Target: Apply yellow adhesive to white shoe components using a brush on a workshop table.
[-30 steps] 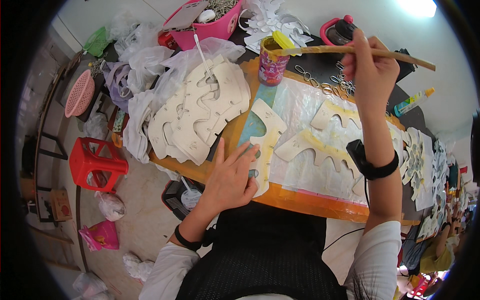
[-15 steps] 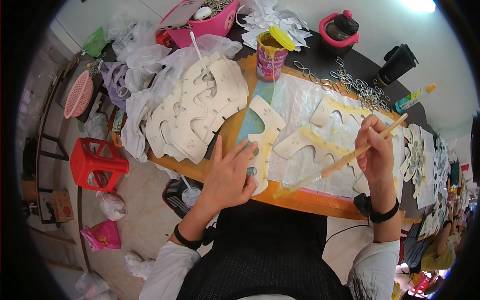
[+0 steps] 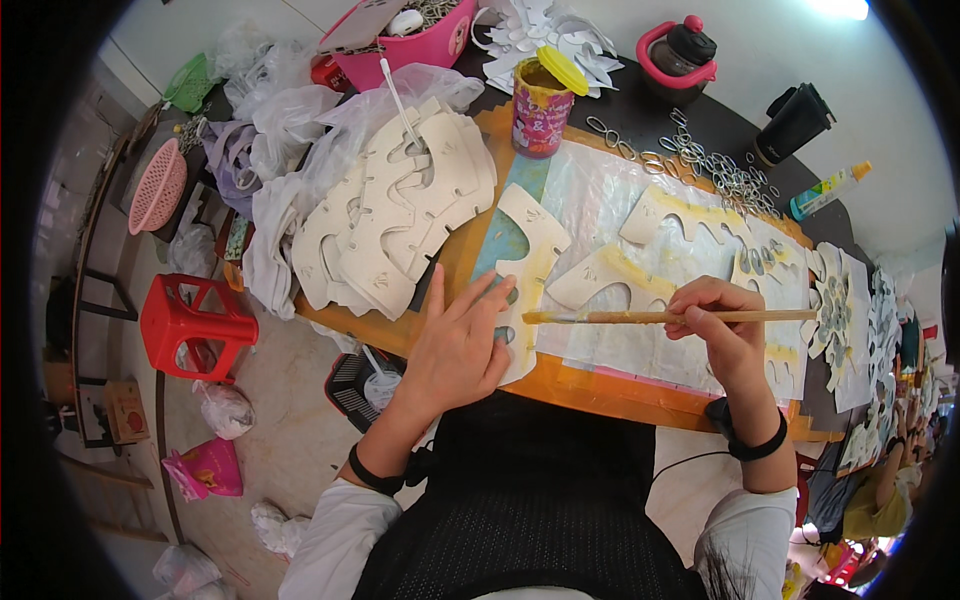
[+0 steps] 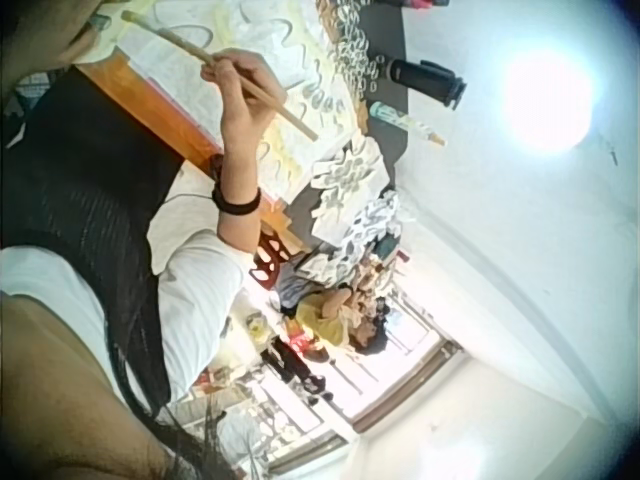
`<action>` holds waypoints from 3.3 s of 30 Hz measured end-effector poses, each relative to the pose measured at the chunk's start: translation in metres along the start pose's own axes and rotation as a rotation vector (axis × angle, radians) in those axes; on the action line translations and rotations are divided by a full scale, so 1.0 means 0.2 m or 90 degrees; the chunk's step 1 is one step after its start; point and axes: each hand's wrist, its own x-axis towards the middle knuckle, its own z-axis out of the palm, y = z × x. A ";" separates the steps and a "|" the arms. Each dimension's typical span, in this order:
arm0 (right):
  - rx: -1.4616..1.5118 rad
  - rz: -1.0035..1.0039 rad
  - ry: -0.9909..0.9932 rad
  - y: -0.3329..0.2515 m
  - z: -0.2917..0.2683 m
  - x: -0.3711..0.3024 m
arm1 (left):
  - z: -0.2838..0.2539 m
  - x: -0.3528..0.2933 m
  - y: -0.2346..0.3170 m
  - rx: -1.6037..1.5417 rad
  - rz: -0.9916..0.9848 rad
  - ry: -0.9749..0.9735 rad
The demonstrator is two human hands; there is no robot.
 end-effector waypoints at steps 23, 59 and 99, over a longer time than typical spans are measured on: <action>0.023 0.084 -0.004 0.00 0.03 0.01 | 0.01 0.01 0.01 -0.002 -0.004 0.010; 0.024 0.093 -0.055 -0.05 0.05 -0.06 | 0.00 0.00 0.01 0.003 -0.006 0.012; -0.080 -0.002 -0.146 -0.08 0.00 -0.02 | 0.01 0.01 0.01 -0.004 -0.003 0.010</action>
